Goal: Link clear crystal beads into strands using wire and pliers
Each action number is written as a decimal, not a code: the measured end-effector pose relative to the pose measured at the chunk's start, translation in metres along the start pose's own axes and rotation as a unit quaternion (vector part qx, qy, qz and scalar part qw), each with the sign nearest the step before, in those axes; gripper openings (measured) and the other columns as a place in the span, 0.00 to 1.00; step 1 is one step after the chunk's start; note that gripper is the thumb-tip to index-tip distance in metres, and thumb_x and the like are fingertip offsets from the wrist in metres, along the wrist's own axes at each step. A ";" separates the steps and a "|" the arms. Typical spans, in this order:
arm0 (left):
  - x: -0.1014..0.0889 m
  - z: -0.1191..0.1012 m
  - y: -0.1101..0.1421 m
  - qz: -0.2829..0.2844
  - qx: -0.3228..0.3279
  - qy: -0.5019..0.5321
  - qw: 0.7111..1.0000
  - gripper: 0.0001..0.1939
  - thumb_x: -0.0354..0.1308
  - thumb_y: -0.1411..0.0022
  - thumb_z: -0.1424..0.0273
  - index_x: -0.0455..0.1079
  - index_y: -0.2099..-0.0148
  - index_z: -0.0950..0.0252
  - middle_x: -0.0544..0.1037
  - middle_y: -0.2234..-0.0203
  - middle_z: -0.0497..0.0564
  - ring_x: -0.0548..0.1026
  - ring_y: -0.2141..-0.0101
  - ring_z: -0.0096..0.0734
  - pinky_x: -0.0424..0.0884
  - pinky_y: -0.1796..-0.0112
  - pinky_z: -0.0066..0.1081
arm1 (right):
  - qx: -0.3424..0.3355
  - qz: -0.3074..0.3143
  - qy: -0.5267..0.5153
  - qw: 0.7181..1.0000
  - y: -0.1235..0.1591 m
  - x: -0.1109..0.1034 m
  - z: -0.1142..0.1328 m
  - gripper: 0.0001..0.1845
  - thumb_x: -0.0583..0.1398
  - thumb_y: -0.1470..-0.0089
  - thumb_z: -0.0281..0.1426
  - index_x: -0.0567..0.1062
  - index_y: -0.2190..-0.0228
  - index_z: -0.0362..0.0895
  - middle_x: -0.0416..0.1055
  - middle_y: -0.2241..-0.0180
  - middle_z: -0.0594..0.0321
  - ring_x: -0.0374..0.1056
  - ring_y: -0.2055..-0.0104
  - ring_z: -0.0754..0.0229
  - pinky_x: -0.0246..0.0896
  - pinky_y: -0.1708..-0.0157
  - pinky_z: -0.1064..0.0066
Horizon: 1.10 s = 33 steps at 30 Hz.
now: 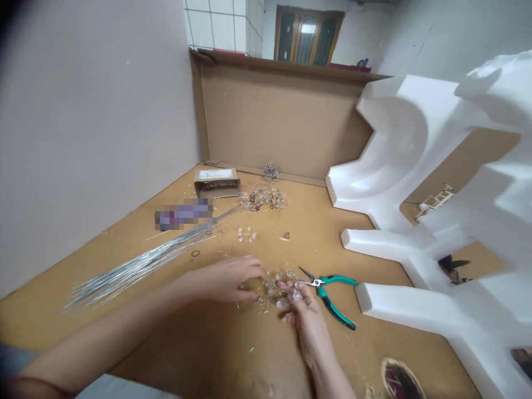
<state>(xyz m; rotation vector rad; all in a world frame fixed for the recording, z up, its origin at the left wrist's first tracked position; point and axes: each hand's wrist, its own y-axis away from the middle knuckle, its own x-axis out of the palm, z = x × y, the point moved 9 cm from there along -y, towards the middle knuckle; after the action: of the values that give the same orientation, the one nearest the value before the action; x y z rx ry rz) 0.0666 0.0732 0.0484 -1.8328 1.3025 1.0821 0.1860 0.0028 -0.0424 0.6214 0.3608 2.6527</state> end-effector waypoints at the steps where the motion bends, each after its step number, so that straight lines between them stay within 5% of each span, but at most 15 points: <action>1: -0.003 0.000 0.001 -0.016 -0.009 -0.009 1.000 0.12 0.53 0.44 0.67 0.67 0.56 0.59 0.70 0.60 0.50 0.68 0.58 0.34 0.61 0.59 0.28 | -0.015 -0.015 0.000 1.000 0.002 -0.002 0.000 0.17 0.66 0.62 0.36 0.70 0.67 0.46 0.73 0.59 0.60 0.69 0.69 0.61 0.58 0.80 0.75; 5: -0.005 0.001 0.007 -0.087 -0.096 0.019 0.991 0.10 0.46 0.40 0.69 0.68 0.61 0.61 0.73 0.68 0.49 0.69 0.67 0.30 0.61 0.66 0.27 | -0.075 -0.054 0.019 0.996 0.011 -0.011 -0.002 0.18 0.65 0.59 0.38 0.69 0.65 0.47 0.71 0.58 0.61 0.66 0.72 0.64 0.58 0.77 0.74; 11: 0.030 -0.008 0.012 -0.124 -0.160 0.161 0.966 0.11 0.49 0.42 0.66 0.67 0.73 0.64 0.69 0.81 0.44 0.64 0.78 0.22 0.56 0.76 0.23 | -0.126 -0.074 0.107 0.984 0.030 -0.016 -0.012 0.22 0.61 0.54 0.42 0.64 0.58 0.50 0.63 0.48 0.58 0.67 0.61 0.58 0.63 0.66 0.69; 16: 0.057 0.003 0.010 -0.142 -0.187 0.319 0.918 0.06 0.50 0.47 0.71 0.63 0.74 0.66 0.67 0.84 0.43 0.61 0.81 0.20 0.54 0.79 0.21 | -0.175 -0.110 0.224 0.952 0.047 -0.023 -0.011 0.24 0.60 0.54 0.43 0.64 0.55 0.47 0.65 0.50 0.56 0.61 0.49 0.52 0.52 0.48 0.62; 20: 0.062 0.012 0.010 -0.168 -0.206 0.352 0.897 0.05 0.49 0.46 0.70 0.61 0.72 0.65 0.70 0.82 0.44 0.63 0.81 0.20 0.56 0.79 0.21 | -0.210 -0.122 0.382 0.892 0.049 -0.038 -0.001 0.34 0.63 0.59 0.42 0.63 0.51 0.45 0.64 0.49 0.54 0.59 0.46 0.48 0.48 0.45 0.55; 24: 0.062 0.006 0.008 -0.154 -0.189 0.322 0.915 0.05 0.48 0.46 0.71 0.61 0.72 0.65 0.70 0.83 0.44 0.61 0.82 0.19 0.55 0.80 0.20 | -0.252 -0.094 0.518 0.812 0.047 -0.042 0.005 0.34 0.60 0.54 0.41 0.59 0.47 0.43 0.60 0.46 0.52 0.57 0.45 0.47 0.51 0.46 0.52; 28: 0.059 -0.008 0.006 -0.144 -0.134 0.286 0.938 0.05 0.48 0.45 0.73 0.63 0.72 0.66 0.68 0.83 0.43 0.61 0.81 0.18 0.55 0.79 0.19 | -0.339 -0.053 0.599 0.724 0.059 -0.020 0.018 0.35 0.57 0.51 0.37 0.52 0.43 0.45 0.54 0.42 0.52 0.53 0.42 0.48 0.53 0.47 0.51; 33: 0.059 -0.024 0.001 -0.114 -0.067 0.256 0.958 0.06 0.48 0.44 0.72 0.65 0.69 0.66 0.69 0.81 0.43 0.61 0.80 0.18 0.56 0.77 0.19 | -0.432 0.009 0.636 0.639 0.078 0.013 0.031 0.29 0.56 0.51 0.33 0.59 0.46 0.46 0.51 0.41 0.53 0.50 0.41 0.48 0.55 0.48 0.51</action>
<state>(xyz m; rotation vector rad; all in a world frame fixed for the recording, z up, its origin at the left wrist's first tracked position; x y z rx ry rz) 0.0818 0.0271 0.0069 -2.4053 1.2685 0.6005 0.1655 -0.0566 0.0151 -1.5799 -0.5932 2.3350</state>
